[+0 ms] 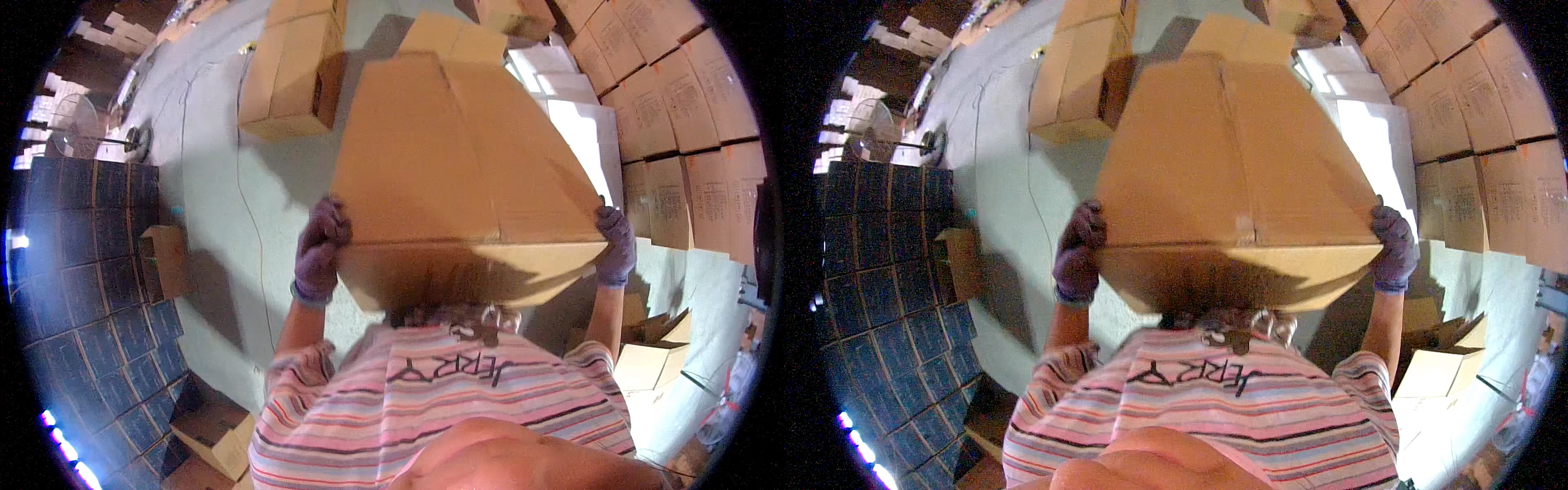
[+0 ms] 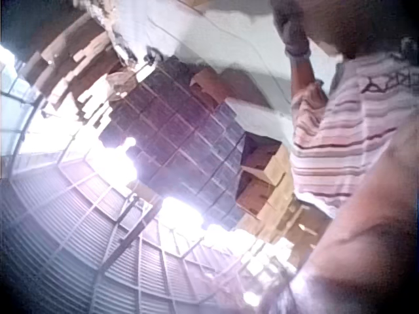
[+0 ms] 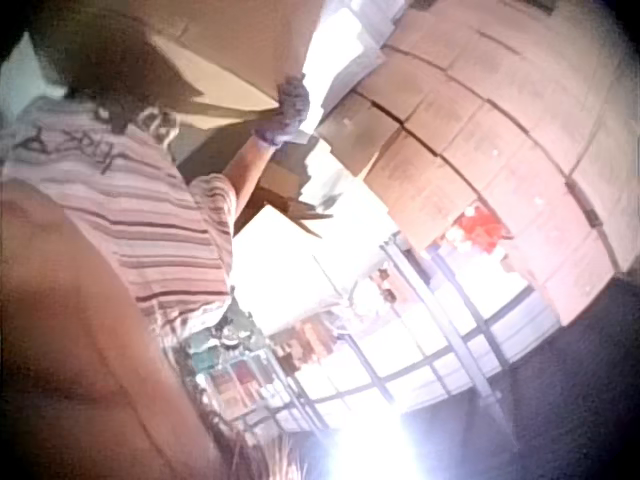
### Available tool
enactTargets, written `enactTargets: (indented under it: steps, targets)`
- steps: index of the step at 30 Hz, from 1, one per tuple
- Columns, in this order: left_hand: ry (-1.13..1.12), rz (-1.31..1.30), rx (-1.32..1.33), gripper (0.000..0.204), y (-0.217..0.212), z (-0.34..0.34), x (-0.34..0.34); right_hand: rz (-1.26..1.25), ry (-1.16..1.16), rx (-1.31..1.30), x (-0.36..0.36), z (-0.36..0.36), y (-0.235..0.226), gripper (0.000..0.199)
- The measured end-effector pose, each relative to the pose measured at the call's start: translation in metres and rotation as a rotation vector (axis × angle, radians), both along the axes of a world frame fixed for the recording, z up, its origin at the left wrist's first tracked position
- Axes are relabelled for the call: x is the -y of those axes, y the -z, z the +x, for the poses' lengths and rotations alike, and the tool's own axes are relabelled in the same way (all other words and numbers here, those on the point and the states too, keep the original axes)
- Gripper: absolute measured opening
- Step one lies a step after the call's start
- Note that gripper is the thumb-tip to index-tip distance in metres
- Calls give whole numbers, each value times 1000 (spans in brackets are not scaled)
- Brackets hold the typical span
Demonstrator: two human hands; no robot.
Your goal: The person prepares a cardboard box, fills it with orange boxed items and small round containers, seals the box with a tape dispenser, and then plugs in an electrical cable.
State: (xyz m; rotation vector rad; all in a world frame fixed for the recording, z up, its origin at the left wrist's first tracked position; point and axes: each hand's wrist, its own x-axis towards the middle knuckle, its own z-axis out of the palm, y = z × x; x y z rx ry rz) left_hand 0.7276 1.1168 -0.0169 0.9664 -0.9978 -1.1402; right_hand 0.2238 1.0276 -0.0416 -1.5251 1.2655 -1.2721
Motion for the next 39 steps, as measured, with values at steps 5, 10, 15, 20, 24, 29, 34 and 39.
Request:
enactTargets:
  steps: [5,10,15,20,24,29,34,39]
  targets:
    - [-74,123,-181,23,5,2,78,-160,21,97,70,21,-4,21]
    - [-185,321,-182,22,57,-5,175,-9,-143,323,190,8,25,15]
    - [-338,133,149,19,44,-33,241,273,99,329,245,9,19,28]
    - [-850,292,303,34,53,-52,246,148,153,272,245,17,38,57]
    - [-845,382,341,42,58,-55,212,478,347,353,187,-5,56,50]
    - [-894,630,53,45,91,-63,169,665,573,587,141,-8,78,38]
    - [-292,961,-368,37,189,-45,62,494,127,1183,39,-57,199,35]
    - [-451,1198,-779,45,244,-71,5,1083,578,1090,-46,-38,281,48]
